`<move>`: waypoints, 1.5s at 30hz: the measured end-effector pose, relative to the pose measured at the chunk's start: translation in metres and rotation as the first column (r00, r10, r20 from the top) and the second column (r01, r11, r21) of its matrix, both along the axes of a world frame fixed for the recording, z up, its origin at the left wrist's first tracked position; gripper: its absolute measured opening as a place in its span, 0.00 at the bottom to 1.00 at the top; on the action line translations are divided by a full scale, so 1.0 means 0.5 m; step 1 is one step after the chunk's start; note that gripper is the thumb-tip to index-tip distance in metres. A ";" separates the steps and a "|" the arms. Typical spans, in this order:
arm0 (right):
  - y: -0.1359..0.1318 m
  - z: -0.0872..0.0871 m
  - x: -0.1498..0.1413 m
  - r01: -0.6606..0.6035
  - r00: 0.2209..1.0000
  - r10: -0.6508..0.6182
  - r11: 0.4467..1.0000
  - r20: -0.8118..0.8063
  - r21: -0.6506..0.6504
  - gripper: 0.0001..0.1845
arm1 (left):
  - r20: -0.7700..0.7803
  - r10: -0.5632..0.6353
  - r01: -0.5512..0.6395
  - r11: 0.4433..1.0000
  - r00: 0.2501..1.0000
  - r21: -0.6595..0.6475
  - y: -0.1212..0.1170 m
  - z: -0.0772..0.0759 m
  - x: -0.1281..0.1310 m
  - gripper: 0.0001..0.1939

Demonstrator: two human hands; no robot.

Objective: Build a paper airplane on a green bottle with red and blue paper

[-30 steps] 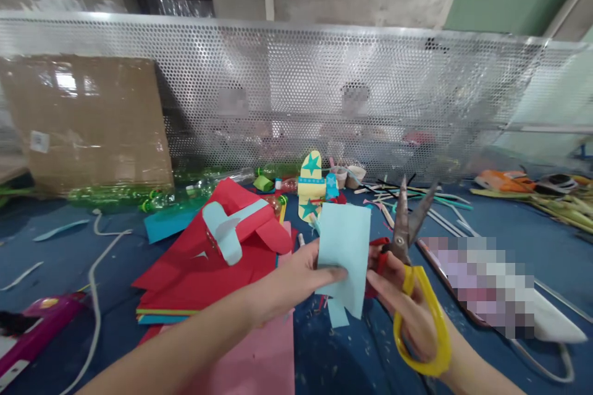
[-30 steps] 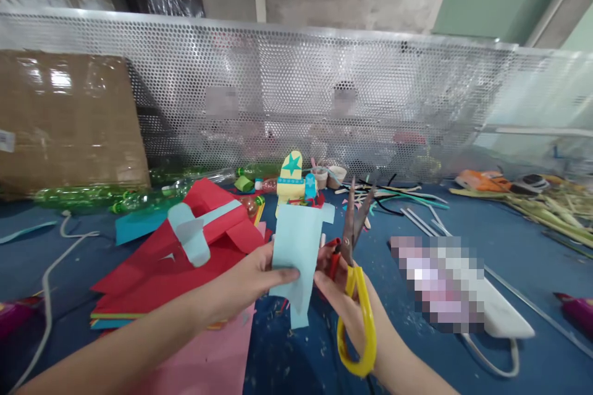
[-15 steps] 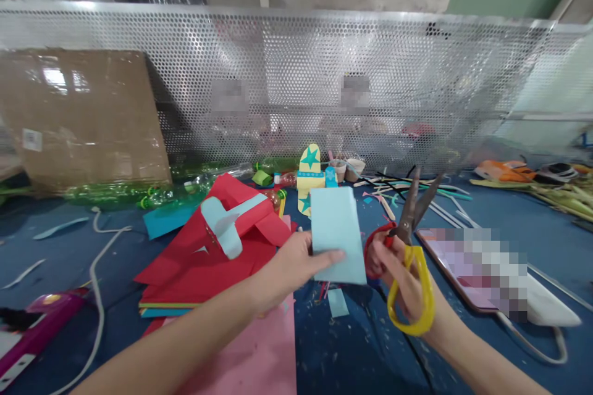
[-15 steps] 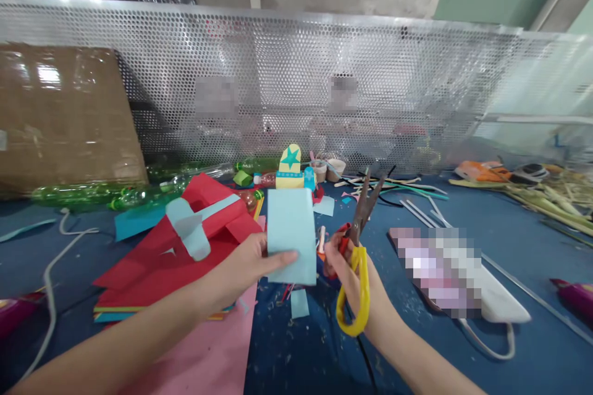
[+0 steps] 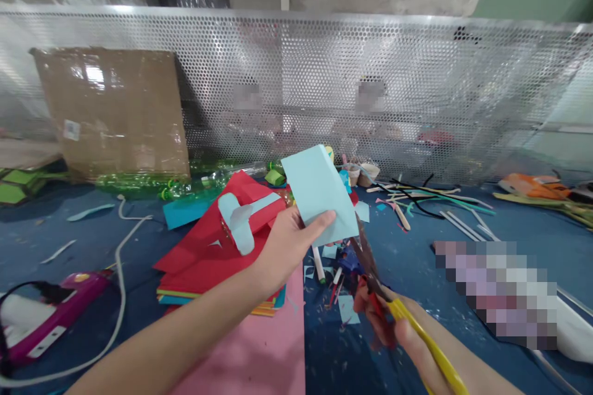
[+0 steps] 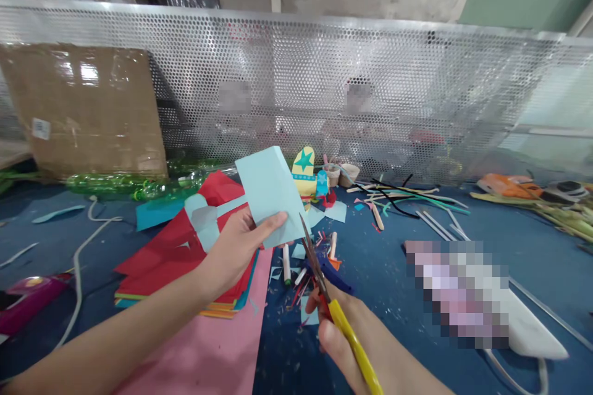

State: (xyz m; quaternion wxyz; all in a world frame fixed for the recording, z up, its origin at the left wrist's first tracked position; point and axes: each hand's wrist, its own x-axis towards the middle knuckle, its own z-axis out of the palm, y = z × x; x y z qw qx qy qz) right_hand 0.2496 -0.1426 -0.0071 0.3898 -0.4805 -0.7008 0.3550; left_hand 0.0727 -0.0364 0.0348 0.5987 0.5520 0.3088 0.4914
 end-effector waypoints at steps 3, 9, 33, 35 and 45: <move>-0.001 0.017 0.003 0.018 0.995 -0.020 1.000 0.093 0.023 0.35 | -0.036 -0.016 0.016 1.000 0.999 -0.015 -0.007 -0.001 0.003 0.14; -0.004 0.017 0.003 0.066 0.988 -0.079 0.993 0.135 0.098 0.35 | -0.048 -0.024 0.023 1.000 0.999 -0.021 -0.016 -0.003 0.008 0.14; 0.004 0.000 -0.002 0.125 0.992 -0.128 0.988 0.024 0.093 0.32 | -0.069 -0.008 0.008 1.000 0.998 -0.003 -0.028 0.002 0.009 0.14; 0.006 -0.001 0.001 0.110 0.993 -0.113 0.991 0.032 0.081 0.31 | -0.063 -0.014 0.014 1.000 0.998 0.002 -0.028 0.002 0.009 0.14; 0.004 0.005 0.002 0.131 0.990 -0.134 0.990 0.040 0.057 0.33 | -0.073 -0.014 0.015 1.000 0.997 0.009 -0.031 0.004 0.009 0.14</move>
